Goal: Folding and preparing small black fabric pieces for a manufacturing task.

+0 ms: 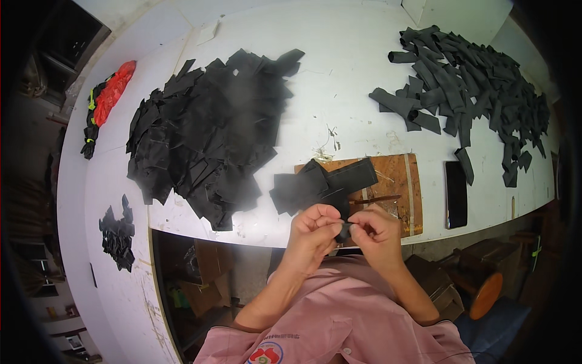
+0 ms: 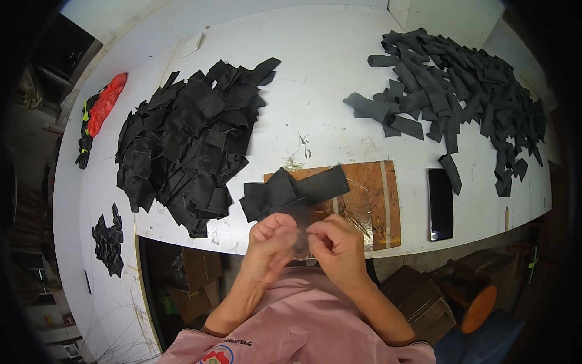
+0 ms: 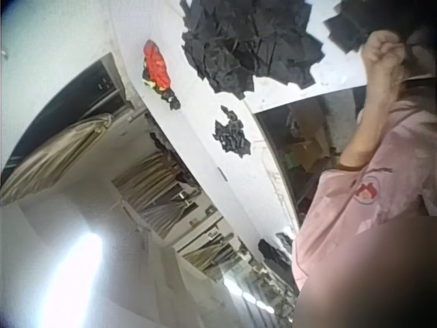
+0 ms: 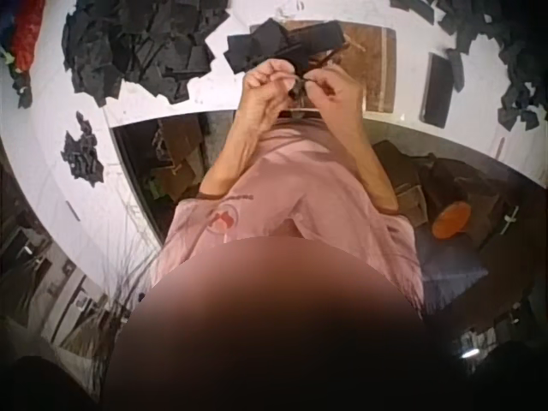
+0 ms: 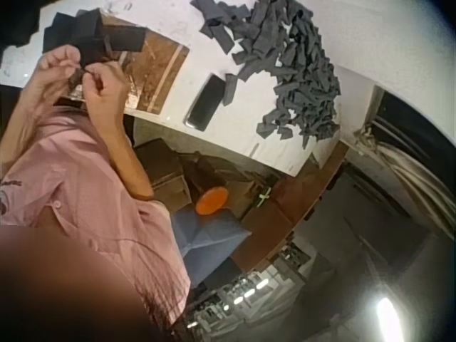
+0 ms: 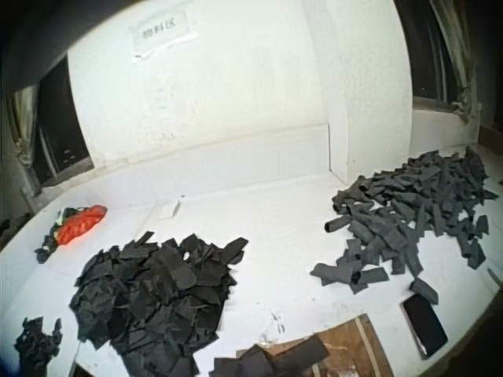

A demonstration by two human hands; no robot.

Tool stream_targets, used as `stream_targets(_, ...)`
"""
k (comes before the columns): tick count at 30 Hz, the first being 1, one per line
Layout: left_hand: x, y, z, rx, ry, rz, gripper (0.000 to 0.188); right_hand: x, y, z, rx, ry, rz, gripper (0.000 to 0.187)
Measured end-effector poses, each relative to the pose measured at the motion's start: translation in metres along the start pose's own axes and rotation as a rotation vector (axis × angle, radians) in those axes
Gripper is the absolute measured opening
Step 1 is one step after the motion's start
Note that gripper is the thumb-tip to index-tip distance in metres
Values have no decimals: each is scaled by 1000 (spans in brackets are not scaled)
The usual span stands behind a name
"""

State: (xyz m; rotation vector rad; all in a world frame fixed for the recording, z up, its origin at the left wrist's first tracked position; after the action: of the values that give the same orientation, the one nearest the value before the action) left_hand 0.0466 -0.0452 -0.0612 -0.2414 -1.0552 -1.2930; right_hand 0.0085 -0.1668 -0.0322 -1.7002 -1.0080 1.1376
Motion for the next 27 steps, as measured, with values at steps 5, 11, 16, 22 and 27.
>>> stream_targets(5,17,6,7,90,6,-451,33,5,16,5,278,-57,-649,5)
stream_targets(11,20,11,14,286,346,-575,22,23,17,14,621,40,-1175,5)
stream_targets(16,28,19,21,694,493,-760,16,20,12,9,401,-90,-931,14)
stream_targets(22,21,19,16,305,477,-461,11,16,23,10,435,51,-795,14)
stream_targets(27,38,5,19,-178,-397,64,26,16,4,10,242,-50,-982,9)
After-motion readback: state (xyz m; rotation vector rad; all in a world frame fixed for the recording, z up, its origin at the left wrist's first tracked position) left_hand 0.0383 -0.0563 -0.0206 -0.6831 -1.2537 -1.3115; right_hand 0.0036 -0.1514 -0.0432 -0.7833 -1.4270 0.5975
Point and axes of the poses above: each hand's wrist, its own z-axis away from the middle knuckle, its own x-axis out of the palm, y = z × x, the point moved 6 cm from there along -z, towards the middle knuckle, and after that the axes turned 14 degrees about -x, right-handed, at the moved point
